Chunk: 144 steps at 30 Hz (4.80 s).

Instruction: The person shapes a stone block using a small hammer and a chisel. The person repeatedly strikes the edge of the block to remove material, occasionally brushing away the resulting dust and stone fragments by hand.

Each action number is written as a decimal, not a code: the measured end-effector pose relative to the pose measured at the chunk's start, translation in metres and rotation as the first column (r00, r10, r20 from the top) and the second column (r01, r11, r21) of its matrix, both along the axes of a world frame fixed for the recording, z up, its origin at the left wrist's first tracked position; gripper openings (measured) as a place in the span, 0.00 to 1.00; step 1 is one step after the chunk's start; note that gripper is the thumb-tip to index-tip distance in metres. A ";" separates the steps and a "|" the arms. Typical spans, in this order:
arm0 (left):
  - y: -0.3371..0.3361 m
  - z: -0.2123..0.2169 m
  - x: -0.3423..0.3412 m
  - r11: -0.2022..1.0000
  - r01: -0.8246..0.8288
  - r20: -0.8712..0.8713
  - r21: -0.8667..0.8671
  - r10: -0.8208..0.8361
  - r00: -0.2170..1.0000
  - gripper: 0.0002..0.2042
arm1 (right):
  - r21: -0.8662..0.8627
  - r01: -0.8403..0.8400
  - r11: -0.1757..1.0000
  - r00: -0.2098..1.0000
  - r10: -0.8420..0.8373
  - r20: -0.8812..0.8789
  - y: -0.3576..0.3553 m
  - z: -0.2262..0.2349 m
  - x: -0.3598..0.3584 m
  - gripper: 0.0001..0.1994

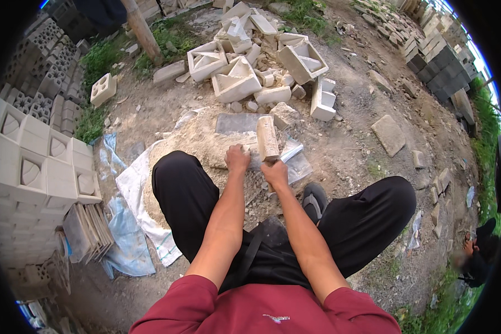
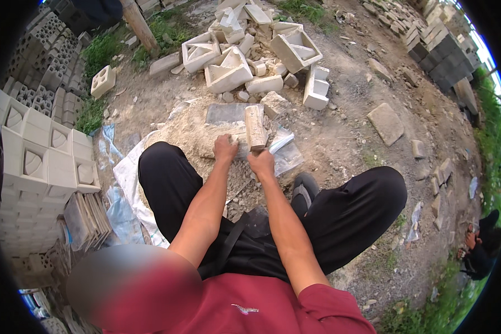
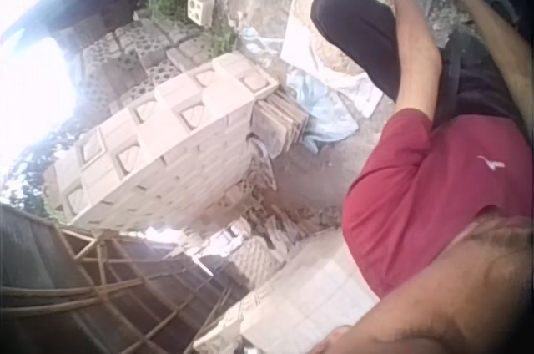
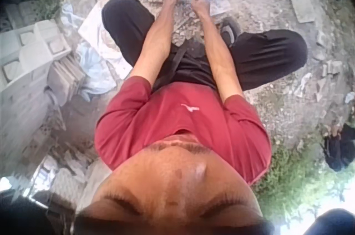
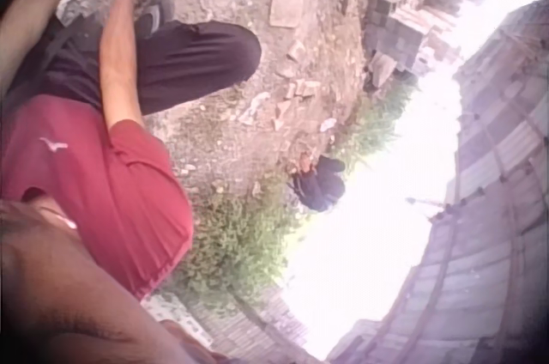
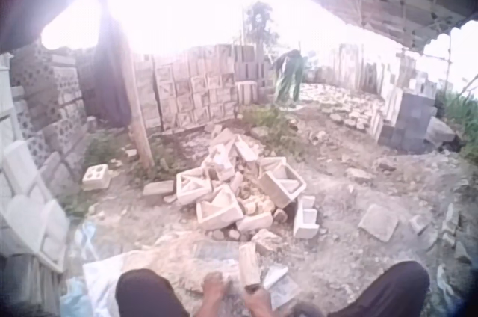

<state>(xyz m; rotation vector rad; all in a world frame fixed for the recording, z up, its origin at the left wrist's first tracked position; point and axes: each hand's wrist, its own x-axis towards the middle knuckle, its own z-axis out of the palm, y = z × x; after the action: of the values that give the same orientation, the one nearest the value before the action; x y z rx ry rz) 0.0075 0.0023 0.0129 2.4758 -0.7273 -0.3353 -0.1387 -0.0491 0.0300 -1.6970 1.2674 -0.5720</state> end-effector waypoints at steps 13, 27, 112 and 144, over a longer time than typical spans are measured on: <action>0.013 -0.032 0.022 0.912 -0.361 -0.322 -0.193 0.288 0.902 0.19 | -0.053 -0.160 0.986 0.987 0.160 -0.011 0.013 -0.010 0.026 0.19; 0.012 -0.004 0.019 0.925 -0.377 -0.299 -0.053 0.346 0.890 0.17 | 0.012 -0.196 0.981 0.980 0.196 -0.033 0.000 -0.009 0.019 0.23; 0.014 0.004 0.019 0.933 -0.356 -0.349 0.055 0.352 0.869 0.15 | -0.087 -0.164 0.983 0.977 0.149 -0.155 0.014 0.011 0.035 0.23; 0.015 0.011 0.020 0.926 -0.377 -0.374 0.028 0.359 0.855 0.15 | 0.068 -0.232 0.970 0.958 0.240 -0.158 0.003 -0.002 0.023 0.27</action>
<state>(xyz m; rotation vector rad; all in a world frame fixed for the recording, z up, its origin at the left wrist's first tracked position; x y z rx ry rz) 0.0280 0.0171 0.0238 2.3402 -0.0945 -0.6118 -0.1154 -0.0457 0.0279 -1.8525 1.1593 -0.2607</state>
